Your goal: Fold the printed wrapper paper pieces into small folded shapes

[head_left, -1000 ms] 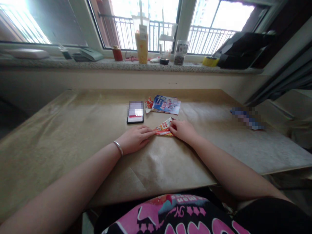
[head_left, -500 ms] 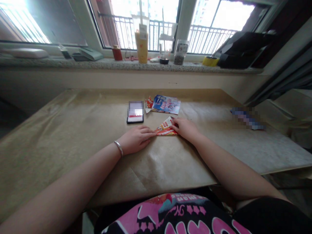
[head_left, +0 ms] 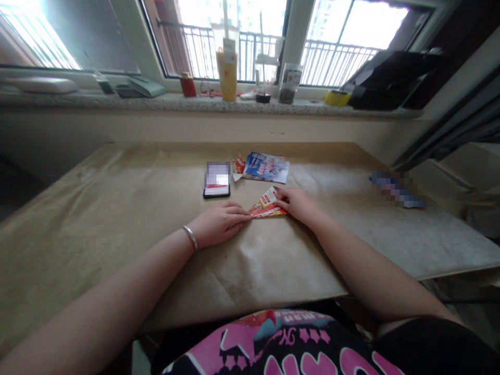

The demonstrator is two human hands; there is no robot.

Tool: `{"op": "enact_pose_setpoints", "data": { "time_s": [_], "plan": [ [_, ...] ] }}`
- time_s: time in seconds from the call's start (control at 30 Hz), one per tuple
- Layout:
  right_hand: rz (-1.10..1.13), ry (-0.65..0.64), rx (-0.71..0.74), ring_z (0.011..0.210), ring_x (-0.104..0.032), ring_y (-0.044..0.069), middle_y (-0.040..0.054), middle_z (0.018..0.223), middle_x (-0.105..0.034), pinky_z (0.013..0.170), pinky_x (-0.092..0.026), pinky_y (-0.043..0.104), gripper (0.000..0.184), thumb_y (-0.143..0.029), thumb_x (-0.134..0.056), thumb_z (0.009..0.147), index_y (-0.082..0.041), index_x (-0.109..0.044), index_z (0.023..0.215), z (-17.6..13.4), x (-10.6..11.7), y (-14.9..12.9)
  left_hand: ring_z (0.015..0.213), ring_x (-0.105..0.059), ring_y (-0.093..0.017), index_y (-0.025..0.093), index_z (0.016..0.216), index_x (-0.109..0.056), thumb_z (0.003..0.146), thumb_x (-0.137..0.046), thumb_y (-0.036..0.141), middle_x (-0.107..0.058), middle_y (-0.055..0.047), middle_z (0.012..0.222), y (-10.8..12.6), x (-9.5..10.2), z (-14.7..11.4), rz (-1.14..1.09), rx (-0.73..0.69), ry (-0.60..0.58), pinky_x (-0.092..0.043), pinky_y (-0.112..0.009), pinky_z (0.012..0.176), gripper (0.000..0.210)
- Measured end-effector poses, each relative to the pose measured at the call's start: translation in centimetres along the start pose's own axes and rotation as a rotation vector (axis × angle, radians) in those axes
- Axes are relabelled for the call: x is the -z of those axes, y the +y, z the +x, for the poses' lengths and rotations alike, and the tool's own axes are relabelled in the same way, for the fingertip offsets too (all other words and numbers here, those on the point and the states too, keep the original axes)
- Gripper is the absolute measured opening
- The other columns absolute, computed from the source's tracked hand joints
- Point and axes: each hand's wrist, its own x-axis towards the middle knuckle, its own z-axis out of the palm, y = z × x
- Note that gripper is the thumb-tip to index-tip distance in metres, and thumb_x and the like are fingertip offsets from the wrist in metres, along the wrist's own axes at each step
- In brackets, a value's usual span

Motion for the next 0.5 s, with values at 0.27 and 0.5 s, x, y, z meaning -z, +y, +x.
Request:
{"op": "enact_pose_setpoints", "data": {
  "time_s": [0.27,0.5],
  "plan": [
    [-0.204,0.235,0.260,0.090,-0.054,0.023,0.0071,0.097,-0.066,0.078,-0.038,0.033,0.015,-0.026,-0.054,0.087,-0.020,-0.067,0.092,-0.6,0.5,-1.2,0.107,-0.053,-0.021,0.020,0.123,-0.057,0.090,-0.046,0.023,-0.063,-0.008,0.116,0.3,0.1,0.0,0.047,-0.047,-0.007,-0.047,-0.037,0.094,0.036],
    [-0.139,0.112,0.520,0.088,-0.053,0.020,0.0070,0.089,-0.065,0.085,-0.035,0.032,0.026,-0.033,-0.047,0.092,-0.019,-0.068,0.089,-0.9,-0.3,-3.8,0.106,-0.053,-0.021,0.020,0.125,-0.056,0.089,-0.048,0.023,-0.062,-0.008,0.116,0.3,0.2,0.0,0.058,-0.049,-0.010,-0.047,-0.036,0.093,0.038]
  ]
}}
